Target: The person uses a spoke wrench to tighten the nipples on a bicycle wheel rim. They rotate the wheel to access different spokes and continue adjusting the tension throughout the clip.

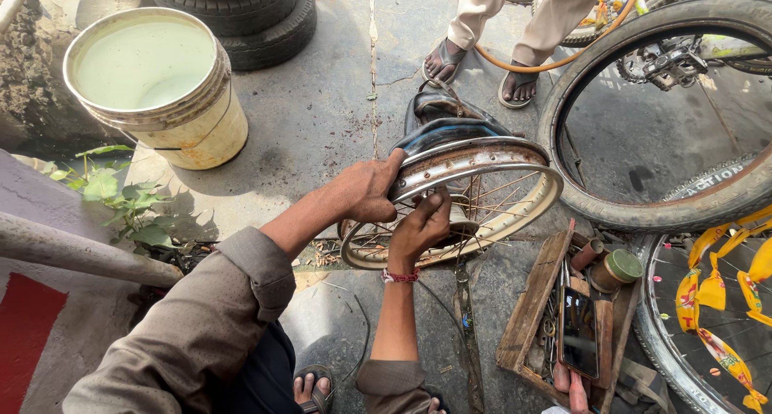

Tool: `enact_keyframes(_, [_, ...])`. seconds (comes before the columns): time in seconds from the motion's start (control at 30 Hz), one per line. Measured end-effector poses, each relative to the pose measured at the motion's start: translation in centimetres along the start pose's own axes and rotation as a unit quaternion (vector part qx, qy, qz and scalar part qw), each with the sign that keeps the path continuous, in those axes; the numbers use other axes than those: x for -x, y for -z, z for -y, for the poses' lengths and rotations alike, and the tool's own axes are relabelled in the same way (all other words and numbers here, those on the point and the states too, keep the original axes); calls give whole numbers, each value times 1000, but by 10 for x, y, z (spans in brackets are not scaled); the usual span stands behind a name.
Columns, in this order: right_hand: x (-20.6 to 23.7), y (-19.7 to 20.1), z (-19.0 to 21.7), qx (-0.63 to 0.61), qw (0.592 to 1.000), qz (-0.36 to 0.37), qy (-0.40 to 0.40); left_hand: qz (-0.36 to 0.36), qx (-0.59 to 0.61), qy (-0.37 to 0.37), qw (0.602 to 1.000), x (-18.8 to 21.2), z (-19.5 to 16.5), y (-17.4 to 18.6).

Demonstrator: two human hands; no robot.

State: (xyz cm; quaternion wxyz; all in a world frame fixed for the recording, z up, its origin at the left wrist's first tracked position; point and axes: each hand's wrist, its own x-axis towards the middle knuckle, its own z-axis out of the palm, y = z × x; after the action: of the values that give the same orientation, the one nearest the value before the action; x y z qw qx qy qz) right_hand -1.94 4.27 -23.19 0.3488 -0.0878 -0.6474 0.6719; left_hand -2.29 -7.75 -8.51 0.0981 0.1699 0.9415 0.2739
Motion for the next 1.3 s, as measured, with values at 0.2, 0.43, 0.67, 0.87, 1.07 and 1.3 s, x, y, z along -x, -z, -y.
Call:
enact_keyframes(0.2, [-7,-2,-9,-90,992,-75,40,16,6,14,1000,-1,3,-1])
enact_keyframes(0.43, [11,-2,7,-101,992,19,71,-8,3,0,1000,0,8,-1])
enact_keyframes(0.67, [2,5,8,-129,977,102,134,6,7,21,1000,-2,7,0])
enact_keyframes(0.87, [-14,-10,1,-60,998,-2,31,-4,8,18,1000,-1,12,1])
enact_keyframes(1.07, [-4,-5,9,-171,983,14,60,-9,20,16,1000,-1,14,1])
enact_keyframes(1.3, [4,-3,18,-73,990,80,90,7,13,29,999,-1,14,2])
